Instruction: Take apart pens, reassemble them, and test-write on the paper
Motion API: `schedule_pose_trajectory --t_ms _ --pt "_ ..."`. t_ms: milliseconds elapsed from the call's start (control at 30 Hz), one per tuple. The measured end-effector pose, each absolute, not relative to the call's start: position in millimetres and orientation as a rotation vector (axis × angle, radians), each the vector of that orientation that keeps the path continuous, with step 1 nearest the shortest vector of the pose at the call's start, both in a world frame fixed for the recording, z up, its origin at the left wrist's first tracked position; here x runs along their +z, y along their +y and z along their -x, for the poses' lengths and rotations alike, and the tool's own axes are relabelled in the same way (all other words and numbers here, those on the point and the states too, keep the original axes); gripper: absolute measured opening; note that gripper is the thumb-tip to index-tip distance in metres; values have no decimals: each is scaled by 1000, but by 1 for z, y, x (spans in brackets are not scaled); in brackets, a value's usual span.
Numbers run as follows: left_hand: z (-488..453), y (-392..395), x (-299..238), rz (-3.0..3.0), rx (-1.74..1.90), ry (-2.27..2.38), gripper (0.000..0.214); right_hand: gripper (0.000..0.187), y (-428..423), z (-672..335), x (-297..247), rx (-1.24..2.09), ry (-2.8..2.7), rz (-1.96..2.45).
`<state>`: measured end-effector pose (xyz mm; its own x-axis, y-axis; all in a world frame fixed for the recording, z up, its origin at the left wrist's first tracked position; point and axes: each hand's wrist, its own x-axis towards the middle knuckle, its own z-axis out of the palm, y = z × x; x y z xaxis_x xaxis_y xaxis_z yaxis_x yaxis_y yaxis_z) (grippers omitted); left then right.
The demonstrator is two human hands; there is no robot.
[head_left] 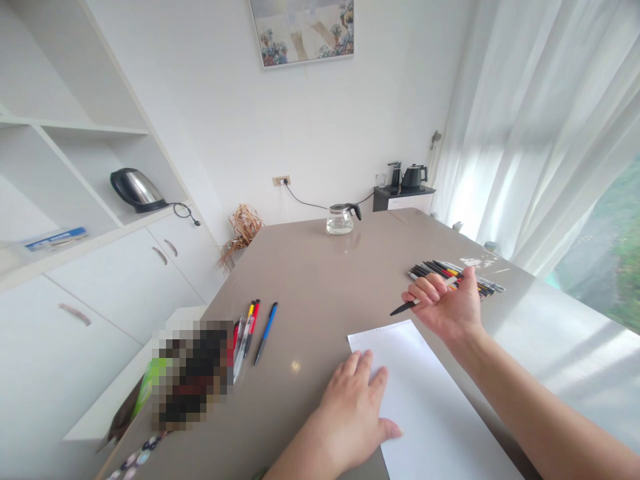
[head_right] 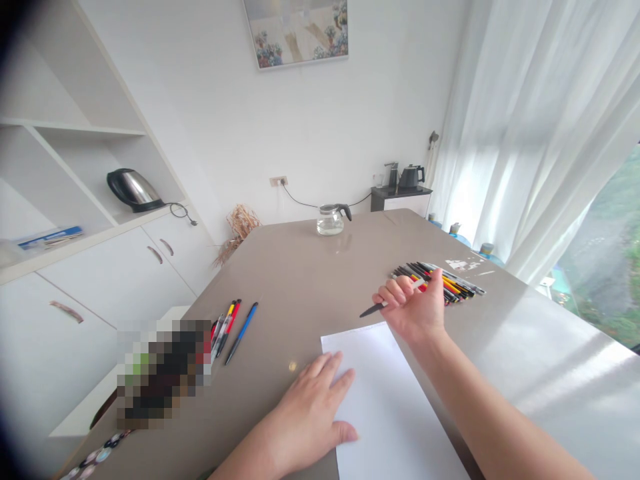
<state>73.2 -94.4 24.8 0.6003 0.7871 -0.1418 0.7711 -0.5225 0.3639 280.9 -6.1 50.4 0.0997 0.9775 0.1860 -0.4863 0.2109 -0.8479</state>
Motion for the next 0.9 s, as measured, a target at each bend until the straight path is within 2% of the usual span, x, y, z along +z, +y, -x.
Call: schedule_pose_trajectory --t_ms 133,300,600,800,900 --pt "-73 -94 23 -2449 77 1237 68 46 -6 -285 51 1161 -895 729" --pt "-72 -94 19 -2458 116 1233 68 43 -7 -287 51 1237 -838 628" --pt "-71 -93 20 -2463 108 1219 69 51 -8 -282 53 1214 -818 661" --pt "-71 -93 19 -2467 119 1207 68 30 2 -295 52 1295 -786 686" --pt "-71 -93 19 -2465 103 1211 68 23 12 -317 49 1234 -731 752"
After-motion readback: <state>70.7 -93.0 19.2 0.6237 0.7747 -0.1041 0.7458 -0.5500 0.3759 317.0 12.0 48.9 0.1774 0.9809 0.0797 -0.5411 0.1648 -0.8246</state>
